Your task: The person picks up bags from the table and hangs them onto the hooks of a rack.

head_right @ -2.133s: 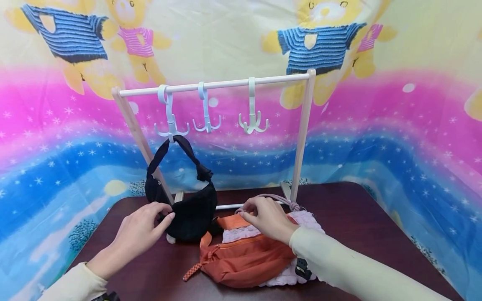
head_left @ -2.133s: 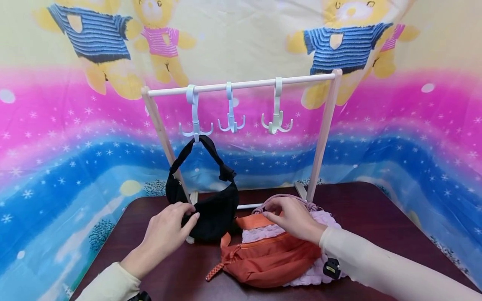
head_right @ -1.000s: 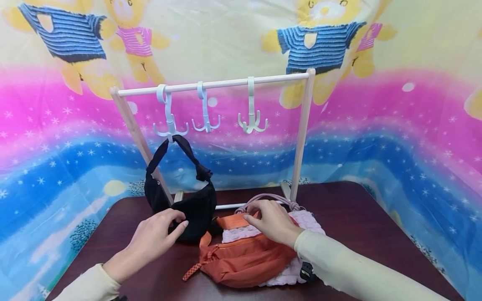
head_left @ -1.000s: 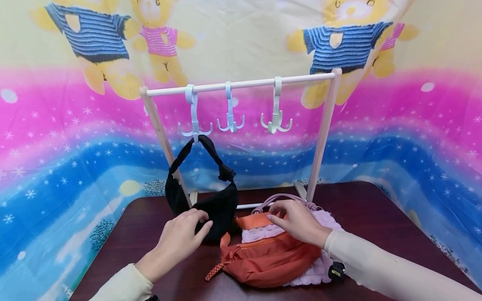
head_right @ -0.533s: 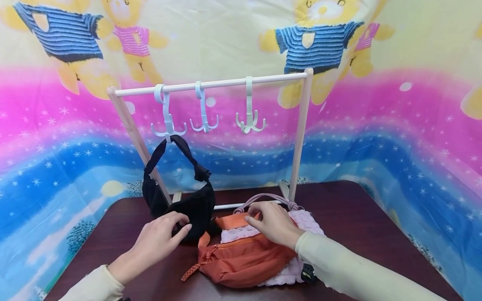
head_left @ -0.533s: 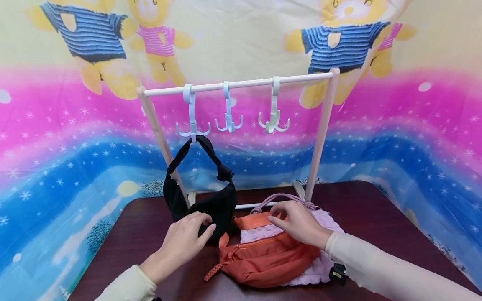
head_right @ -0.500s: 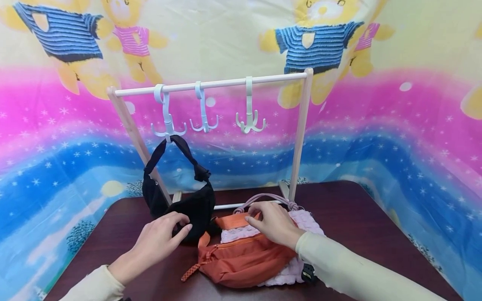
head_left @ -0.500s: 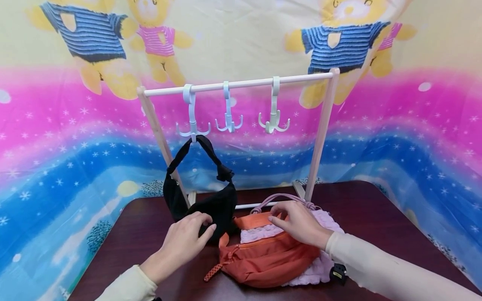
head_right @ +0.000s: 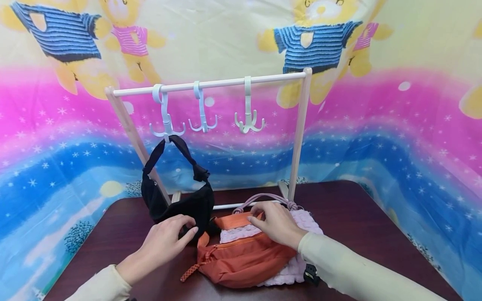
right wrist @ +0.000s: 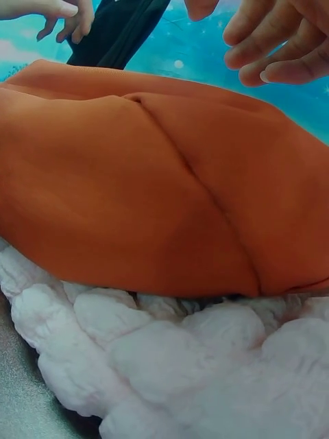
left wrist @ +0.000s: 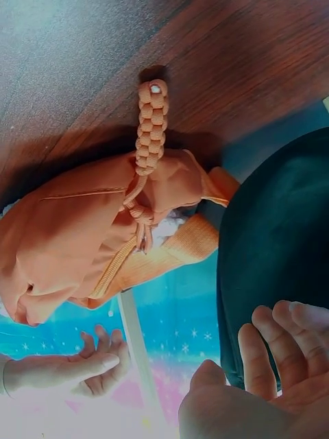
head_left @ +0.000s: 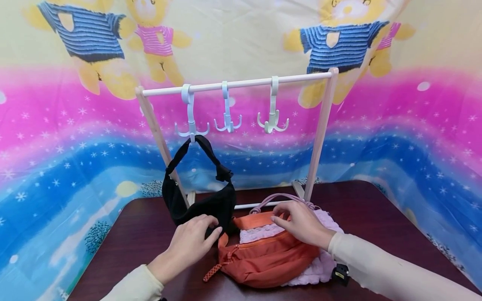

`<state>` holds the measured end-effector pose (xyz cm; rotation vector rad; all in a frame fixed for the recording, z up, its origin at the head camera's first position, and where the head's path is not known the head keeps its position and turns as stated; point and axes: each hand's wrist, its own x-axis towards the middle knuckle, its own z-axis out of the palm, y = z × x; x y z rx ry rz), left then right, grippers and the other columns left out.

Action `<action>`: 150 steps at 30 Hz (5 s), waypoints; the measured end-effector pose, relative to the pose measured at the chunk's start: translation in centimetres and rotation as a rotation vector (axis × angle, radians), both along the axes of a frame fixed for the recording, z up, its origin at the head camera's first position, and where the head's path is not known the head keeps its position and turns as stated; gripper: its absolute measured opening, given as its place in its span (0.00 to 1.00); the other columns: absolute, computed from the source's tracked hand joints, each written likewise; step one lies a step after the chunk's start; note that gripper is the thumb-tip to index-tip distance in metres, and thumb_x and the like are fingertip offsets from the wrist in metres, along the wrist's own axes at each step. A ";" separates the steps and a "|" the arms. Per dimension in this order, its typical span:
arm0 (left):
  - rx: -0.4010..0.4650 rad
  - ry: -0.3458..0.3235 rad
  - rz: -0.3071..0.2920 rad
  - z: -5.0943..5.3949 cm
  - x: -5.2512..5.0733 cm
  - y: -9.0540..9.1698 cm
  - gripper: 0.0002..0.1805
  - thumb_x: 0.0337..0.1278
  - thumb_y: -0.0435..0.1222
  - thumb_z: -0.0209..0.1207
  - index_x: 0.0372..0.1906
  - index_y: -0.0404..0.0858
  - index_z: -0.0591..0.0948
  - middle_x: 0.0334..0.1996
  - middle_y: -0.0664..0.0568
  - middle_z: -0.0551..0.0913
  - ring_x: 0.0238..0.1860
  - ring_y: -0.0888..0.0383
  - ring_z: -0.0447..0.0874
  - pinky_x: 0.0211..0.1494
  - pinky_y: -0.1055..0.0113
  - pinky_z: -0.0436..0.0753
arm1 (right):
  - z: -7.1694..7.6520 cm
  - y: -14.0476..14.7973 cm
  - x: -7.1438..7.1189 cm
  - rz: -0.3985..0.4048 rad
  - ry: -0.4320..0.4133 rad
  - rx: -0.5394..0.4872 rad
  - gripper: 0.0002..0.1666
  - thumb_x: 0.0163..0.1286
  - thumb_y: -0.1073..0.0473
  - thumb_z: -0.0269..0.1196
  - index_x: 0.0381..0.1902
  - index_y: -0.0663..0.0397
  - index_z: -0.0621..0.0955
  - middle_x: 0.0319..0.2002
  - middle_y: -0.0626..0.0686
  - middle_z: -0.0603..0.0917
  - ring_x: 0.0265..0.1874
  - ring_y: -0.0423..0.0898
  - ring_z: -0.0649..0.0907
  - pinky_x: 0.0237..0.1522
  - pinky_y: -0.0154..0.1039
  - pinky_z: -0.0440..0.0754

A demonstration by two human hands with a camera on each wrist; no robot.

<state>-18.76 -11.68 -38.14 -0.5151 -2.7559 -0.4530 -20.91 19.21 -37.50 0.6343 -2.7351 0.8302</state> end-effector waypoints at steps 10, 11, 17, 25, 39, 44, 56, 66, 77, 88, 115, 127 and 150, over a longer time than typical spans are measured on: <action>-0.014 0.013 -0.061 -0.7 -0.3 0.8 0.08 0.64 0.49 0.65 0.40 0.51 0.86 0.34 0.62 0.85 0.29 0.67 0.78 0.27 0.71 0.72 | -0.2 0.2 -0.1 -0.003 0.003 0.008 0.03 0.67 0.52 0.69 0.37 0.41 0.87 0.31 0.37 0.85 0.28 0.29 0.79 0.32 0.30 0.77; -0.014 0.014 -0.065 -0.8 -0.3 0.9 0.08 0.64 0.49 0.65 0.40 0.51 0.86 0.34 0.62 0.85 0.29 0.67 0.79 0.27 0.71 0.73 | -0.2 0.2 -0.1 -0.005 0.001 0.010 0.03 0.67 0.51 0.69 0.37 0.42 0.87 0.30 0.37 0.85 0.28 0.29 0.79 0.32 0.30 0.77; -0.016 0.004 -0.088 -1.2 -0.5 1.3 0.09 0.65 0.49 0.63 0.42 0.50 0.86 0.36 0.61 0.86 0.33 0.63 0.83 0.29 0.68 0.77 | -0.4 0.3 -0.3 -0.016 -0.021 0.020 0.04 0.67 0.51 0.69 0.36 0.42 0.87 0.30 0.37 0.85 0.27 0.29 0.79 0.32 0.30 0.77; -0.014 -0.033 -0.135 -1.7 -0.7 2.1 0.10 0.67 0.47 0.62 0.44 0.46 0.86 0.33 0.57 0.85 0.24 0.68 0.72 0.25 0.71 0.69 | -0.5 0.7 -0.6 -0.039 -0.037 0.038 0.02 0.67 0.53 0.70 0.37 0.41 0.87 0.31 0.38 0.85 0.27 0.30 0.80 0.32 0.31 0.77; -0.030 -0.073 -0.146 -2.5 -1.5 2.6 0.16 0.69 0.49 0.60 0.51 0.44 0.85 0.42 0.53 0.89 0.31 0.62 0.84 0.25 0.70 0.73 | -0.8 1.2 -1.1 -0.062 -0.054 0.051 0.04 0.68 0.51 0.69 0.36 0.42 0.87 0.30 0.39 0.85 0.26 0.31 0.80 0.30 0.31 0.77; -0.025 -0.082 -0.138 -2.3 -1.8 2.8 0.16 0.69 0.48 0.60 0.53 0.44 0.84 0.44 0.51 0.90 0.29 0.64 0.82 0.24 0.71 0.71 | -0.8 1.3 -1.4 -0.069 -0.033 0.066 0.05 0.68 0.50 0.69 0.35 0.41 0.87 0.29 0.39 0.85 0.26 0.31 0.79 0.29 0.32 0.76; -0.022 -0.038 -0.092 -2.2 -2.8 2.1 0.16 0.67 0.46 0.62 0.53 0.43 0.84 0.42 0.51 0.89 0.36 0.58 0.87 0.30 0.64 0.80 | -0.6 1.7 -1.8 -0.081 -0.088 0.061 0.06 0.68 0.53 0.68 0.40 0.45 0.87 0.33 0.43 0.87 0.26 0.33 0.80 0.30 0.35 0.77; -0.032 -0.047 -0.043 -2.4 -3.9 1.6 0.17 0.68 0.48 0.62 0.55 0.44 0.84 0.45 0.51 0.89 0.31 0.60 0.84 0.28 0.66 0.78 | -0.7 2.0 -2.2 -0.085 -0.085 0.065 0.08 0.68 0.53 0.68 0.42 0.48 0.87 0.31 0.42 0.87 0.26 0.33 0.80 0.30 0.36 0.78; -0.033 -0.035 -0.008 -2.7 -5.0 1.2 0.19 0.69 0.47 0.61 0.58 0.43 0.83 0.47 0.49 0.89 0.37 0.54 0.88 0.34 0.59 0.84 | -0.9 2.8 -3.2 -0.090 -0.072 0.073 0.06 0.69 0.52 0.68 0.40 0.44 0.87 0.33 0.41 0.88 0.28 0.33 0.81 0.34 0.40 0.80; -0.045 -0.040 0.013 -2.8 -5.6 1.2 0.19 0.69 0.47 0.61 0.58 0.43 0.82 0.48 0.48 0.89 0.38 0.53 0.88 0.35 0.58 0.84 | -0.4 3.8 -3.7 -0.118 -0.094 0.079 0.09 0.70 0.52 0.67 0.43 0.49 0.87 0.37 0.48 0.89 0.26 0.36 0.81 0.30 0.38 0.77; -0.039 -0.070 0.058 -3.3 -6.8 0.7 0.23 0.68 0.47 0.61 0.63 0.41 0.79 0.50 0.45 0.87 0.41 0.49 0.89 0.38 0.51 0.85 | -1.0 5.4 -5.2 -0.182 -0.138 0.154 0.15 0.68 0.51 0.68 0.46 0.55 0.86 0.40 0.54 0.90 0.32 0.43 0.85 0.32 0.41 0.78; -0.056 -0.079 0.095 -3.9 -7.6 -0.1 0.26 0.68 0.47 0.61 0.67 0.41 0.76 0.58 0.41 0.83 0.36 0.46 0.87 0.36 0.50 0.84 | -1.4 5.5 -5.5 -0.182 -0.139 0.175 0.17 0.67 0.50 0.68 0.47 0.56 0.86 0.41 0.56 0.90 0.33 0.44 0.85 0.33 0.43 0.80; -0.075 -0.127 0.059 -4.3 -7.7 1.7 0.26 0.69 0.48 0.60 0.66 0.41 0.76 0.58 0.42 0.83 0.45 0.45 0.88 0.41 0.48 0.85 | -2.1 5.2 -5.4 -0.168 -0.168 0.222 0.18 0.65 0.52 0.70 0.47 0.59 0.86 0.42 0.54 0.89 0.40 0.50 0.87 0.46 0.54 0.84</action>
